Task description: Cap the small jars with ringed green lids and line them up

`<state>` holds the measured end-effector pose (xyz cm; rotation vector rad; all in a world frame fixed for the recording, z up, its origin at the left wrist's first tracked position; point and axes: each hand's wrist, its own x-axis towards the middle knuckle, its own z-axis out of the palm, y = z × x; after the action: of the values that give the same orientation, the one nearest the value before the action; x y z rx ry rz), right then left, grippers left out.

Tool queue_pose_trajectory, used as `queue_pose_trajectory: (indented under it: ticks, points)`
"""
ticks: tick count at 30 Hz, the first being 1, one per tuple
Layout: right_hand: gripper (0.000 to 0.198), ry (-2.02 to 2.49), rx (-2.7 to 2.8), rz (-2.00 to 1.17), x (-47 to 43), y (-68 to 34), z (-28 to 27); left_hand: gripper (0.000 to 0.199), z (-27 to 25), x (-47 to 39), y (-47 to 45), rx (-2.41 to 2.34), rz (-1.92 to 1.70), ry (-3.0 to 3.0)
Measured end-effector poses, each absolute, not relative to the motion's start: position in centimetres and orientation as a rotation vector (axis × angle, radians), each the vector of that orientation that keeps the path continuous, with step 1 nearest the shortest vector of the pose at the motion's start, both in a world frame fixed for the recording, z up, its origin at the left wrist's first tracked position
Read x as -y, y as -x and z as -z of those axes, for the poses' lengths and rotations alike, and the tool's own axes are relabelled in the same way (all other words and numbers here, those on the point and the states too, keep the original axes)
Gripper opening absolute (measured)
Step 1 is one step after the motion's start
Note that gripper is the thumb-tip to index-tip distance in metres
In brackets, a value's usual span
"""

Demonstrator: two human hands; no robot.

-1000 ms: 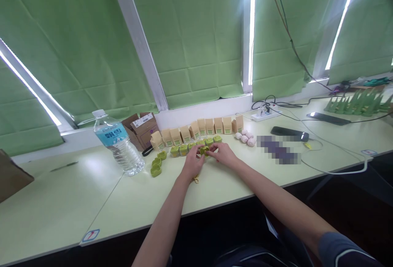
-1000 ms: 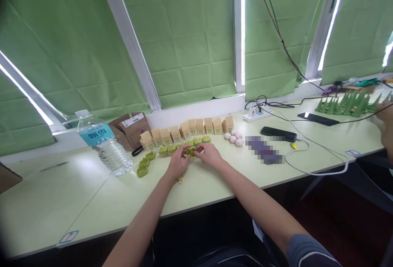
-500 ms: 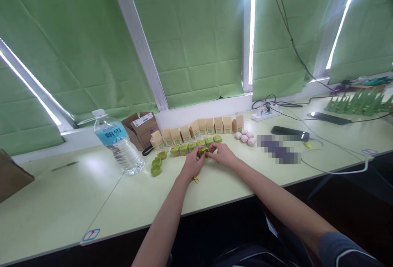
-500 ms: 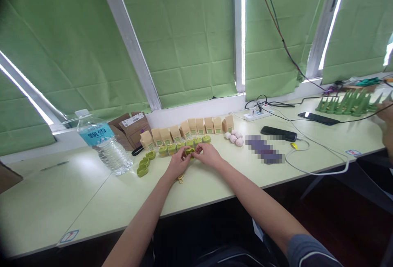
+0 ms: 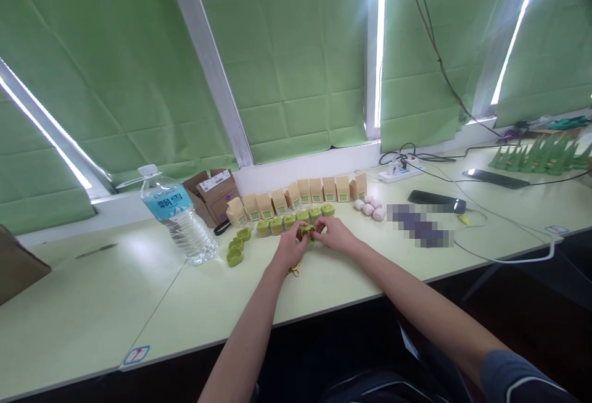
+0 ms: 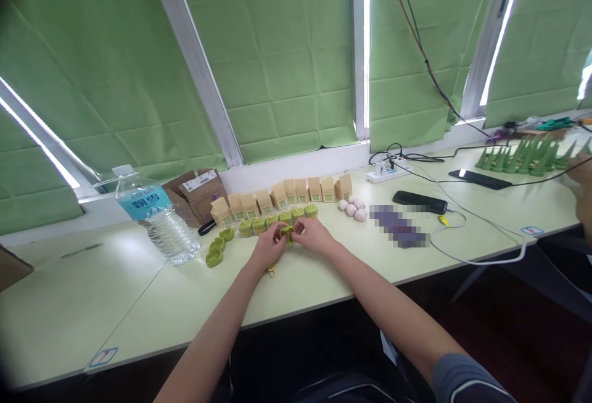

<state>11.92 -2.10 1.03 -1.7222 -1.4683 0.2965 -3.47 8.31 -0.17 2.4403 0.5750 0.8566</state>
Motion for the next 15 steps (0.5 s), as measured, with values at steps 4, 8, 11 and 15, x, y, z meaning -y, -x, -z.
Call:
queue_pose_trajectory:
  ticks: [4, 8, 11, 15]
  points:
    - [0.013, 1.737, 1.492, -0.334, 1.98, -12.07, -0.74, 0.021, 0.15, -8.32, 3.52, -0.556, -0.853, -2.447]
    - [0.012, 1.739, 1.527, -0.313, 1.79, -12.19, -0.43, 0.021, 0.19, -8.38, 3.53, -0.555, -0.844, -2.464]
    - [0.01, 1.74, 1.542, -0.287, 1.74, -12.18, -0.35, 0.021, 0.17, -8.35, 3.52, -0.561, -0.844, -2.471]
    - [0.009, 1.738, 1.557, -0.285, 1.83, -12.12, -0.41, 0.02, 0.19, -8.3, 3.52, -0.559, -0.826, -2.475]
